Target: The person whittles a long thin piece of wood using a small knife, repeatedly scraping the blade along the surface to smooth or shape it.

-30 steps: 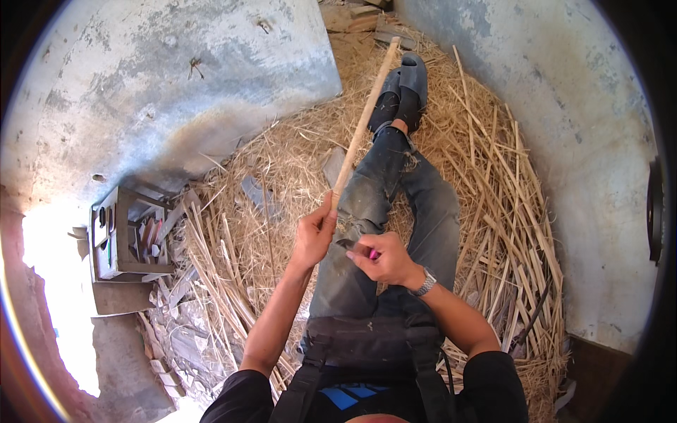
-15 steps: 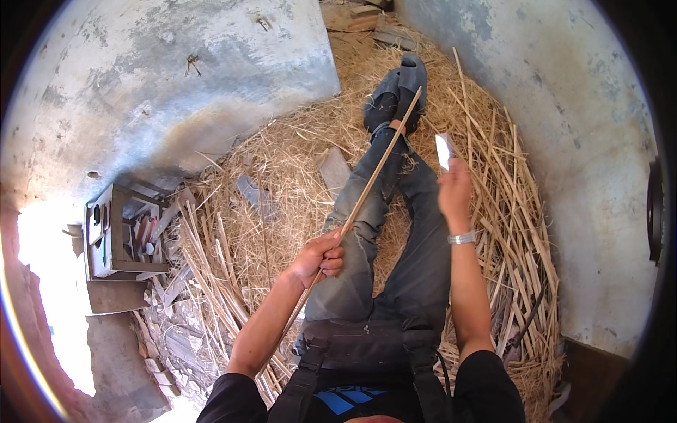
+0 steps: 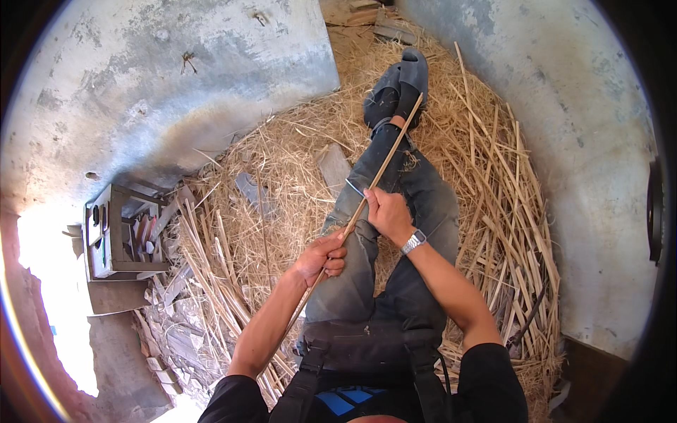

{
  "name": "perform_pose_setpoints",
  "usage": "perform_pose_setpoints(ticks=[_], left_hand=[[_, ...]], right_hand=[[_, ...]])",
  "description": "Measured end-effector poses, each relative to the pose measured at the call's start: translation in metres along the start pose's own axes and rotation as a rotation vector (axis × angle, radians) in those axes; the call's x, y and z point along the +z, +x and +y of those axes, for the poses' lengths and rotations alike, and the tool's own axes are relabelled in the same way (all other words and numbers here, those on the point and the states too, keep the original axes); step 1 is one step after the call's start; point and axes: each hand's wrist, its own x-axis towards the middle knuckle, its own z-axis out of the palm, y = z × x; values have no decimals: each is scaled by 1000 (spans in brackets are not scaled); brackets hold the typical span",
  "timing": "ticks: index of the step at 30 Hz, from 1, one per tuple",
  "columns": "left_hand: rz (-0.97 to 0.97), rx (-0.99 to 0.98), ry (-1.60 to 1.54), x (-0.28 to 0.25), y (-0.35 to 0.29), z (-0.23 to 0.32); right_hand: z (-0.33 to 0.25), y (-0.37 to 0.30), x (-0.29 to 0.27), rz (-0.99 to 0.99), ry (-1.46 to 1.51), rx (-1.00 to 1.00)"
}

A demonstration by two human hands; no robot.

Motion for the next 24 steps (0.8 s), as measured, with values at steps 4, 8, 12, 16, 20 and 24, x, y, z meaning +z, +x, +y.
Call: perform_pose_setpoints(ticks=[4,8,12,16,20,24], left_hand=[[-39,5,7,-3,6,1],[-28,11,-47,-3,9,-1],[-50,32,-66,-2,12,-3],[-44,47,-134,-4,13,-5],[-1,136,-5,0,8,-4],[78,222,188,12,6,-14]], right_hand=[[-13,-18,-2,1,102,52],[-23,-41,-2,-110,104,-10],[-26,-45,-4,-166,239,56],[5,-40,-14,-490,774,331],[4,-34,-29,-401,981,553],[-35,-28,-39,-163,415,158]])
